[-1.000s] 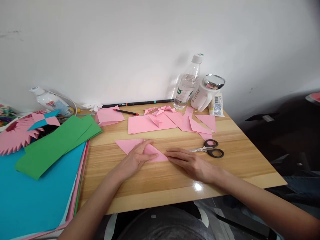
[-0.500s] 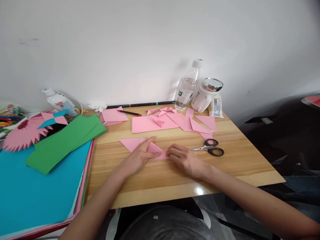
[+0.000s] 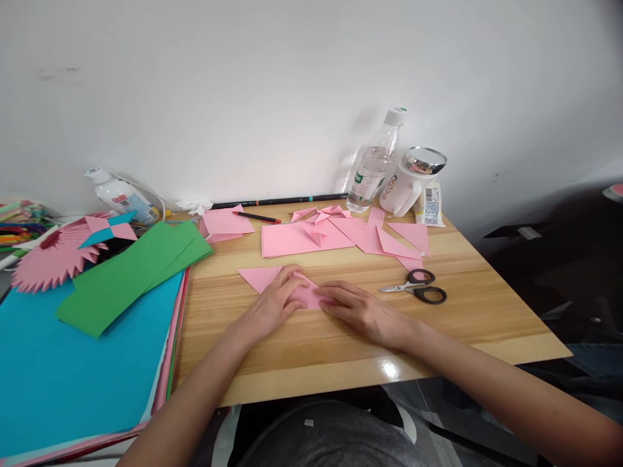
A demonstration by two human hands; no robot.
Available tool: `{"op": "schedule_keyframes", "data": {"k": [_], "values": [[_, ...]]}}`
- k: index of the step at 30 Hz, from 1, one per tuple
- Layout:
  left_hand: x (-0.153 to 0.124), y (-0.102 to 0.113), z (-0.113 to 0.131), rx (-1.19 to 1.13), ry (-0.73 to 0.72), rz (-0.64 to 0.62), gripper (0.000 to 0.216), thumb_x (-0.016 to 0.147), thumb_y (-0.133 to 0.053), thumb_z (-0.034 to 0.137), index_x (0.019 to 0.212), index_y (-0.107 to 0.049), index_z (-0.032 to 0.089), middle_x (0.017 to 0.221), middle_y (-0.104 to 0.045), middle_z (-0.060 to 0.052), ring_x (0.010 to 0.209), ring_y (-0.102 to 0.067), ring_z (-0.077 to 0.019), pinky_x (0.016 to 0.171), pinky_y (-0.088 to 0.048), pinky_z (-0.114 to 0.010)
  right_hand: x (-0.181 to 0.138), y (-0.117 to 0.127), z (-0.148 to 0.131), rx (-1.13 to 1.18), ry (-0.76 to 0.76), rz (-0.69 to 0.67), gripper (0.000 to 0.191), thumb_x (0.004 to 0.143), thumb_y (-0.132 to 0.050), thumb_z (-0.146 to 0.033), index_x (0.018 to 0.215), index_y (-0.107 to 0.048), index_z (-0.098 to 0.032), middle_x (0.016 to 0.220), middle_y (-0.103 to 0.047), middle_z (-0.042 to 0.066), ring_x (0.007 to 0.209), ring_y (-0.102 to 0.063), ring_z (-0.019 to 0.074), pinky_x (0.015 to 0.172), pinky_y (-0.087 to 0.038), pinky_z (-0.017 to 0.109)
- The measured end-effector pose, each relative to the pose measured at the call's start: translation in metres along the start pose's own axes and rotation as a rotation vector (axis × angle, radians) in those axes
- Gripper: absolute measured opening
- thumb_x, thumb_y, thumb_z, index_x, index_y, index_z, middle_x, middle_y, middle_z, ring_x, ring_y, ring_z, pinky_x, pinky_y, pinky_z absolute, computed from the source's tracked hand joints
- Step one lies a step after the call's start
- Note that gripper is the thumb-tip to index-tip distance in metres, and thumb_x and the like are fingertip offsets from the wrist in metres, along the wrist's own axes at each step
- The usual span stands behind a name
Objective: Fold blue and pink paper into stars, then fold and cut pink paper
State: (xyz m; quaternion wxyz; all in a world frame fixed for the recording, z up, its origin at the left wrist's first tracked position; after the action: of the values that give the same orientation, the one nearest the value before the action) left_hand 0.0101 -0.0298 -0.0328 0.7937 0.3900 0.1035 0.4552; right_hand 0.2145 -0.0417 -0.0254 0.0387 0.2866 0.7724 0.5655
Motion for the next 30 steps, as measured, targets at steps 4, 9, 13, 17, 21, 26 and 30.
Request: {"op": "schedule_keyframes", "data": {"k": [4,9,13,17,21,26,30], "values": [[-0.003,-0.002,0.01,0.109,-0.003,0.044,0.014,0.086,-0.046,0.014,0.094,-0.057,0.019,0.111,-0.046,-0.007,0.106,-0.048,-0.018,0.09,-0.045,-0.036,0.001,-0.001,-0.001,-0.002,0.027,0.059,0.025,0.095,-0.035,-0.014,0.105,-0.058,-0.011,0.123,-0.054,0.015,0.122,-0.043,0.0222,0.097,-0.046,0.04],[-0.011,-0.009,0.024,0.364,-0.044,0.004,0.019,0.089,-0.038,0.011,0.095,-0.056,0.016,0.102,-0.053,-0.007,0.098,-0.049,-0.0191,0.085,-0.047,-0.036,0.003,-0.001,-0.002,0.0,0.073,0.101,0.025,0.094,-0.035,-0.013,0.103,-0.059,-0.009,0.118,-0.058,0.017,0.12,-0.045,0.0222,0.096,-0.047,0.041],[-0.012,-0.012,0.034,0.503,-0.144,-0.092,0.027,0.087,-0.034,0.003,0.102,-0.055,0.01,0.105,-0.056,-0.012,0.105,-0.05,-0.0211,0.094,-0.044,-0.036,0.002,-0.003,-0.001,0.0,0.071,0.1,0.025,0.094,-0.036,-0.012,0.104,-0.059,-0.008,0.12,-0.057,0.018,0.122,-0.044,0.0225,0.097,-0.046,0.041],[-0.008,-0.012,0.039,0.593,-0.102,-0.175,0.032,0.085,-0.029,0.002,0.102,-0.054,0.013,0.106,-0.057,-0.01,0.106,-0.052,-0.0208,0.094,-0.044,-0.037,0.0,-0.006,0.001,0.012,0.066,0.114,0.025,0.093,-0.037,-0.01,0.105,-0.059,-0.008,0.122,-0.056,0.019,0.125,-0.042,0.0223,0.098,-0.046,0.041],[-0.006,-0.014,0.04,0.664,-0.092,-0.167,0.035,0.084,-0.025,0.002,0.106,-0.052,0.01,0.107,-0.059,-0.014,0.107,-0.053,-0.0233,0.092,-0.044,-0.04,-0.002,-0.01,0.002,0.015,0.047,0.086,0.028,0.093,-0.036,-0.009,0.114,-0.055,-0.009,0.128,-0.053,0.019,0.129,-0.037,0.0222,0.1,-0.045,0.043],[-0.006,-0.017,0.042,0.845,-0.234,-0.14,0.037,0.082,-0.028,0.001,0.113,-0.049,-0.001,0.115,-0.058,-0.023,0.115,-0.051,-0.0268,0.098,-0.038,-0.041,-0.007,-0.013,-0.002,0.011,-0.046,0.026,0.032,0.094,-0.034,-0.014,0.122,-0.05,-0.011,0.137,-0.044,0.017,0.134,-0.029,0.0227,0.102,-0.041,0.046],[-0.006,-0.018,0.045,1.004,-0.28,-0.184,0.041,0.081,-0.026,0.0,0.112,-0.052,-0.004,0.112,-0.061,-0.023,0.116,-0.05,-0.0278,0.102,-0.035,-0.04,-0.004,-0.013,-0.012,-0.055,-0.091,0.007,0.029,0.095,-0.034,-0.016,0.117,-0.052,-0.009,0.135,-0.046,0.019,0.13,-0.034,0.025,0.1,-0.042,0.048]]}}
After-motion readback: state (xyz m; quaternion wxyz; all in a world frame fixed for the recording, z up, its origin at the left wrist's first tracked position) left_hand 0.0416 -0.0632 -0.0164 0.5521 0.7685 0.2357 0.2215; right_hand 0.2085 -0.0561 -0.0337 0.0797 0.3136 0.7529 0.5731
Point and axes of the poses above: each hand's wrist, its own x-axis towards the middle knuckle, its own y-axis out of the back of the hand, z = x × y, the point moved 2 cm from there along x, towards the middle knuckle
